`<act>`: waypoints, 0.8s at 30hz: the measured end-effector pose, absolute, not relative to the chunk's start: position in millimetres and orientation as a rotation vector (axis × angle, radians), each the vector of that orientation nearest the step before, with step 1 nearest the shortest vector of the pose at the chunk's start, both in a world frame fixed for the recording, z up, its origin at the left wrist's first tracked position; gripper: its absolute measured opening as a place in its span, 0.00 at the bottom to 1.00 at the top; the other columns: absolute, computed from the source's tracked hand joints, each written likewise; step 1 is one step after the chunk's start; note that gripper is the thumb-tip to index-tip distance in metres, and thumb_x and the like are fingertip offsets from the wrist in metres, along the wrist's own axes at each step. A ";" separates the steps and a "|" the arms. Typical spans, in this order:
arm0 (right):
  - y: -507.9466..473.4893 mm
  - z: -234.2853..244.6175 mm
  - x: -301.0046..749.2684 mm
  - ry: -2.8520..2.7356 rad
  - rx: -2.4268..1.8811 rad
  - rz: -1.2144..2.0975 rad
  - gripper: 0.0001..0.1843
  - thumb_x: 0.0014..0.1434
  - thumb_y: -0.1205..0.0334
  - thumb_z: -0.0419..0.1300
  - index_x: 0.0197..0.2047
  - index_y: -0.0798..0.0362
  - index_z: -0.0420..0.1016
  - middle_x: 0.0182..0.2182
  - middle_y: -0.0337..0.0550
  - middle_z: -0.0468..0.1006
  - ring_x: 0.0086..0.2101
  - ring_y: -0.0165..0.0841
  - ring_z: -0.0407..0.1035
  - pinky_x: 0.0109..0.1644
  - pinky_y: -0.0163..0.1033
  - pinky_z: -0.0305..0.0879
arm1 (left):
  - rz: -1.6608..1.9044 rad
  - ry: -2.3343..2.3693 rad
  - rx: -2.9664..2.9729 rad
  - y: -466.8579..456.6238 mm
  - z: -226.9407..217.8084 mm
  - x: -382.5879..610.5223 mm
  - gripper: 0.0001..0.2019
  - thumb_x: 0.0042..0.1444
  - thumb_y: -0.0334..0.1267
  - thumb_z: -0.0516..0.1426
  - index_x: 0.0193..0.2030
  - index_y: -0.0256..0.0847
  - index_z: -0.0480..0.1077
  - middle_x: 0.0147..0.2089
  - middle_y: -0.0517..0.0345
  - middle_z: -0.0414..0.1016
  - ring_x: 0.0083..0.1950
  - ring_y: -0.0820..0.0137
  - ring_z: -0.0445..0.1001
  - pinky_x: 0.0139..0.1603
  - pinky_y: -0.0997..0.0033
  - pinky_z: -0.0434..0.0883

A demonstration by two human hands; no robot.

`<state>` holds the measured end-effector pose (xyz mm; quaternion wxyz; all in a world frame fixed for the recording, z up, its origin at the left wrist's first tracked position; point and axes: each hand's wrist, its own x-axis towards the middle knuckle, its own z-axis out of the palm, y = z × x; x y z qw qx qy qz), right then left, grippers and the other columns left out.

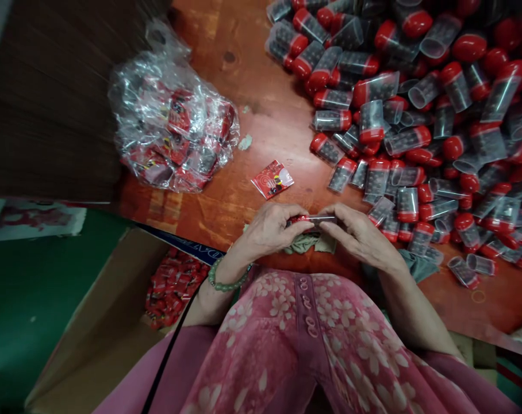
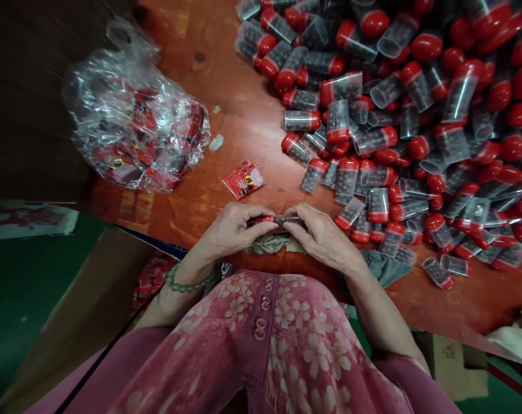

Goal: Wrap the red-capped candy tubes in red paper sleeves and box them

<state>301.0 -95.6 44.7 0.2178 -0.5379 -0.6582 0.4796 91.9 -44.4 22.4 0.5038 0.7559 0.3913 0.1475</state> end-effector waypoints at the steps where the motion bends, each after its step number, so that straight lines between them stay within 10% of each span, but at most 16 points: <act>1: -97.7 45.3 305.7 -1.835 -1.477 1.347 0.10 0.68 0.56 0.54 0.44 0.53 0.72 0.38 0.43 0.78 0.37 0.33 0.72 0.43 0.37 0.67 | 0.339 0.931 1.849 -44.9 22.7 92.0 0.12 0.61 0.42 0.57 0.37 0.37 0.78 0.28 0.60 0.77 0.27 0.75 0.70 0.30 0.76 0.63; 9: -107.2 42.7 309.4 -1.815 -1.451 1.191 0.09 0.66 0.60 0.58 0.44 0.52 0.77 0.37 0.45 0.80 0.38 0.35 0.74 0.45 0.41 0.69 | 0.256 0.879 2.162 -45.6 36.9 101.5 0.13 0.63 0.44 0.57 0.37 0.38 0.78 0.35 0.50 0.81 0.37 0.63 0.78 0.43 0.65 0.71; 16: -108.2 21.0 293.7 -0.875 -1.416 1.517 0.17 0.56 0.51 0.67 0.44 0.53 0.76 0.28 0.38 0.80 0.26 0.29 0.74 0.31 0.35 0.72 | 0.875 0.980 1.132 -47.2 26.1 79.7 0.33 0.43 0.53 0.70 0.55 0.43 0.72 0.59 0.45 0.76 0.57 0.59 0.77 0.58 0.61 0.73; 24: -97.5 15.5 262.7 -0.763 -1.329 1.457 0.17 0.53 0.50 0.69 0.42 0.51 0.77 0.29 0.38 0.81 0.26 0.30 0.76 0.33 0.36 0.75 | 0.873 0.885 0.424 -58.5 19.9 117.3 0.19 0.44 0.45 0.71 0.41 0.38 0.80 0.46 0.46 0.83 0.55 0.55 0.79 0.63 0.53 0.70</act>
